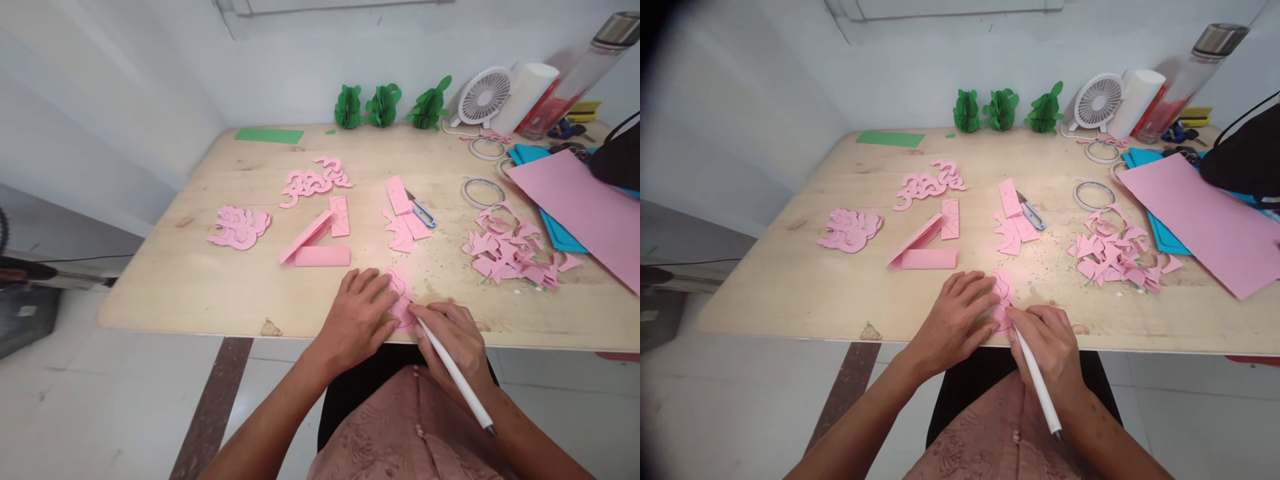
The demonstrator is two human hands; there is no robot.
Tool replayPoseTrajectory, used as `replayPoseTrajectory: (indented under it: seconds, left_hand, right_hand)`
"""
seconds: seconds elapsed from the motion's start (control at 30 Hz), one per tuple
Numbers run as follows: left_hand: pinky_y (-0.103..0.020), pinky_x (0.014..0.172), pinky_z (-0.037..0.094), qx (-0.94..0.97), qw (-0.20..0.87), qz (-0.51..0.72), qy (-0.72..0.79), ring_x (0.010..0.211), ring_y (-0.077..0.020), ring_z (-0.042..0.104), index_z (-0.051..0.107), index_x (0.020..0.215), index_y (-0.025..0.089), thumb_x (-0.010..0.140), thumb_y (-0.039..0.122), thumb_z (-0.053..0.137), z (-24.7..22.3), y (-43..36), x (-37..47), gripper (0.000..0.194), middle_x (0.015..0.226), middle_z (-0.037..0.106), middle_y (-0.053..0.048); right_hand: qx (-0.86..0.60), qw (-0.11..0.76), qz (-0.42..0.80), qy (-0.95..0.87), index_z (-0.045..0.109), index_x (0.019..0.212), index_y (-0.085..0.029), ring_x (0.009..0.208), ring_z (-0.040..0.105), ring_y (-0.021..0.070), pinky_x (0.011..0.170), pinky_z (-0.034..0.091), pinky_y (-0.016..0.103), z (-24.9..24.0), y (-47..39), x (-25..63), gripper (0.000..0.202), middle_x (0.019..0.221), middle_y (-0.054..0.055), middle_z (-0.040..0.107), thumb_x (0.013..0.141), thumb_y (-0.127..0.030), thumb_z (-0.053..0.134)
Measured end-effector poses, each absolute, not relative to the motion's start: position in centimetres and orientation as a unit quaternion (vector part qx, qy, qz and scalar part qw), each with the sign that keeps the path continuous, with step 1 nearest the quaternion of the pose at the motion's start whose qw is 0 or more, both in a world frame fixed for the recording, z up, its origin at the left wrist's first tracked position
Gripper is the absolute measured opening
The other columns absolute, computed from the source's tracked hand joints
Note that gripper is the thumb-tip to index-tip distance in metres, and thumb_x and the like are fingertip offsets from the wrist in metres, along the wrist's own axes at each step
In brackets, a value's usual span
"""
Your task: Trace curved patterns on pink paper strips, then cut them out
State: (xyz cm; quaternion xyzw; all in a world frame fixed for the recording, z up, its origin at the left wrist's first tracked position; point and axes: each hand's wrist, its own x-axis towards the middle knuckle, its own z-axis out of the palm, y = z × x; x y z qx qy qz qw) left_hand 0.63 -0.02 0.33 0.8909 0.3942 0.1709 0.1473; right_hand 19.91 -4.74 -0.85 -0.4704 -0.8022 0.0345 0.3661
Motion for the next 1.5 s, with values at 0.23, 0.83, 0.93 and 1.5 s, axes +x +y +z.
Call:
replayPoseTrajectory:
  seconds: [0.23, 0.83, 0.93, 1.5]
  left_hand:
    - [-0.048, 0.111, 0.025, 0.888, 0.156, 0.177, 0.395, 0.13, -0.028, 0.038, 0.058, 0.11, 0.021, 0.091, 0.034, 0.049, 0.1, 0.0, 0.5, 0.024, 0.133, 0.053, -0.007]
    - [-0.051, 0.111, 0.027, 0.884, 0.159, 0.185, 0.398, 0.131, -0.0284, 0.038, 0.058, 0.114, 0.022, 0.089, 0.033, 0.053, 0.2, 0.0, 0.3, 0.027, 0.136, 0.052, -0.007]
    - [-0.051, 0.111, 0.027, 0.885, 0.161, 0.182, 0.397, 0.131, -0.0286, 0.038, 0.058, 0.114, 0.022, 0.089, 0.032, 0.053, 0.2, 0.0, 0.3, 0.027, 0.135, 0.052, -0.008]
    - [-0.049, 0.112, 0.027, 0.88, 0.168, 0.188, 0.403, 0.129, -0.0261, 0.041, 0.058, 0.111, 0.022, 0.09, 0.029, 0.052, 0.1, 0.1, 0.4, 0.024, 0.13, 0.056, -0.006]
  right_hand:
    - [-0.523, 0.392, 0.195, -0.731, 0.063, 0.107, -0.022, 0.088, 0.064, 0.0208, 0.079, 0.049, 0.037, 0.7, -3.4, 19.8, 0.022, 0.095, 0.006, 0.071, 0.089, -0.015, 0.052]
    - [-0.583, 0.37, 0.285, -0.665, 0.065, 0.088, -0.021, 0.071, 0.063, 0.015, 0.063, 0.049, 0.026, 0.7, 1.7, 18.2, 0.012, 0.082, 0.002, 0.069, 0.088, -0.03, 0.056]
    - [-0.592, 0.369, 0.293, -0.654, 0.066, 0.088, -0.021, 0.069, 0.063, 0.0154, 0.06, 0.049, 0.026, 0.9, 1.5, 18.5, 0.014, 0.082, 0.003, 0.07, 0.087, -0.032, 0.057]
    - [-0.627, 0.352, 0.223, -0.659, 0.065, 0.081, -0.022, 0.068, 0.064, 0.0165, 0.06, 0.05, 0.027, 1.1, -0.9, 19.7, 0.014, 0.076, 0.002, 0.07, 0.086, -0.031, 0.056]
